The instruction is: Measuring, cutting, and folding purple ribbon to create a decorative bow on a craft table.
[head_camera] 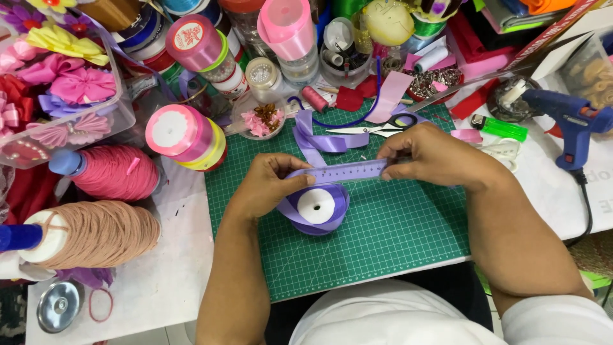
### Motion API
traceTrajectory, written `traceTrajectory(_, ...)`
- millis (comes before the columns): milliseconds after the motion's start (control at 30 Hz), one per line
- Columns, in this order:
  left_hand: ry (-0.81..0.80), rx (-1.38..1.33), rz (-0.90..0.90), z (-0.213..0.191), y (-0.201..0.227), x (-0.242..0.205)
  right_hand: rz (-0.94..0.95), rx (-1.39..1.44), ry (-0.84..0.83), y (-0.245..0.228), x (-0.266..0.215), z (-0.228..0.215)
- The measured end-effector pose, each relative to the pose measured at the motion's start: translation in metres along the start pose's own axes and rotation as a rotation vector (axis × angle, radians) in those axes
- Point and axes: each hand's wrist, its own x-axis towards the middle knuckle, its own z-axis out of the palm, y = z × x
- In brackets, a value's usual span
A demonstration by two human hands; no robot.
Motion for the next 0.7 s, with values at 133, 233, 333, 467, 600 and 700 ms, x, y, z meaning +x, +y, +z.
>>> traceTrajectory(133,-0.001,0.009,0.014,-0.002,-0.004,0.003,0.008,-0.011,-0.004,-0.004,-0.002,-0.002)
traceTrajectory(233,0.004,0.015,0.008,-0.001,-0.003,0.002,0.011,-0.021,-0.012,-0.007,-0.002,-0.003)
traceTrajectory(333,0.006,0.024,0.012,-0.001,-0.004,0.003,0.012,-0.051,-0.02,-0.007,-0.002,-0.005)
traceTrajectory(467,0.008,0.018,0.022,0.0,-0.006,0.003,0.0,-0.059,-0.028,-0.007,-0.002,-0.005)
traceTrajectory(600,0.011,0.02,0.025,-0.001,-0.01,0.004,0.001,-0.057,-0.033,-0.009,-0.002,-0.006)
traceTrajectory(700,0.017,0.016,0.014,0.0,-0.009,0.003,-0.003,-0.051,-0.031,-0.012,-0.002,-0.005)
